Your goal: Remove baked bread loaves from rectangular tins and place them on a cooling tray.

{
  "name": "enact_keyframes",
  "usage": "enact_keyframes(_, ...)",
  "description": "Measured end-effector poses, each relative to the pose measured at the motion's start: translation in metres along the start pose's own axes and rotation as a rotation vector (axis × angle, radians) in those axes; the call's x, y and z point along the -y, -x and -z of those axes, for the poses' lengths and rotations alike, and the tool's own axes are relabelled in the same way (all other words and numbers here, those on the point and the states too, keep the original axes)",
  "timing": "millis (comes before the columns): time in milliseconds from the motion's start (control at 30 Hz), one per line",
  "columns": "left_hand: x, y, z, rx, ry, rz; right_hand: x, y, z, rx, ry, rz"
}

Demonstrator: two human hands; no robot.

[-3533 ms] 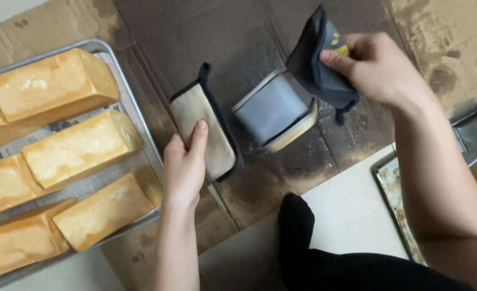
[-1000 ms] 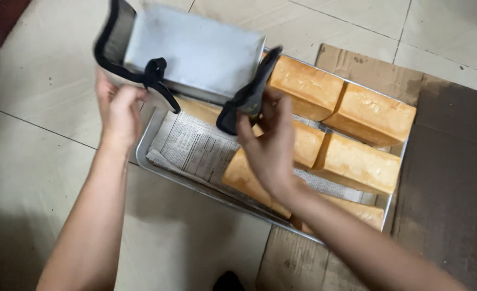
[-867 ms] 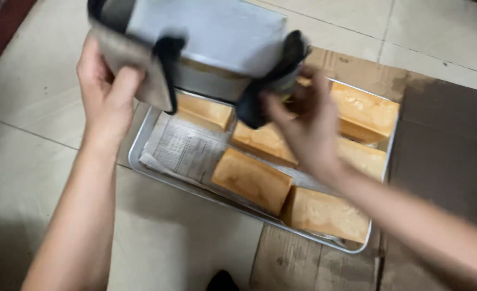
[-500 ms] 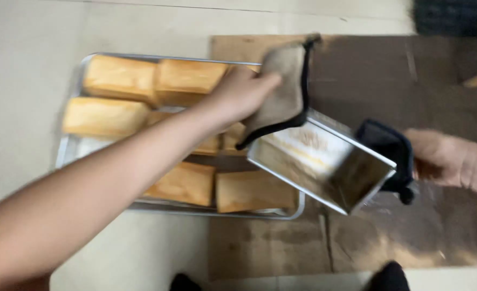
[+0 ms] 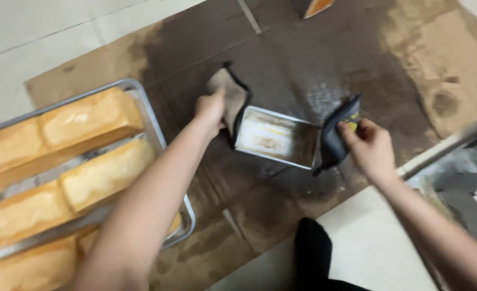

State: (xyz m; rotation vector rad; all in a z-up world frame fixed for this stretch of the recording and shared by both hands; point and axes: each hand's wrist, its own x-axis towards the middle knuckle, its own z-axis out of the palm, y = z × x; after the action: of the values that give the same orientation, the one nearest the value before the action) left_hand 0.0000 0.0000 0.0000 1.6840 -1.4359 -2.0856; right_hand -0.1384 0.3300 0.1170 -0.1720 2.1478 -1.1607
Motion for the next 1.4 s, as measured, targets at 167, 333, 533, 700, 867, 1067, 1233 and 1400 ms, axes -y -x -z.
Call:
enact_keyframes(167,-0.012,0.044,-0.009,-0.121,-0.106,-0.255,0.017,0.049,-0.059,-0.263,0.653,0.826)
enact_keyframes(333,-0.042,0.137,0.001,-0.411,-0.14,-0.545,-0.04,0.013,-0.119,0.007,0.855,0.99)
enact_keyframes(533,-0.08,0.157,0.008,-0.214,0.006,-0.645,-0.026,0.045,-0.028,-0.16,0.741,0.787)
enact_keyframes(700,-0.075,0.171,-0.003,0.042,0.198,-0.629,-0.094,0.111,0.101,-0.413,0.816,0.44)
enact_keyframes(867,-0.058,0.17,-0.028,0.172,0.24,-0.515,-0.21,0.197,0.197,-0.523,1.002,-0.059)
enact_keyframes(1067,-0.035,0.161,-0.056,0.254,0.195,-0.413,-0.19,0.229,0.214,-0.397,1.164,-0.864)
enact_keyframes(1233,-0.015,0.15,-0.079,0.204,0.021,-0.298,-0.071,0.141,0.156,-0.595,1.054,0.064)
enact_keyframes(1400,-0.004,0.162,-0.088,0.234,0.055,-0.326,0.025,-0.016,0.11,-0.468,0.699,0.414)
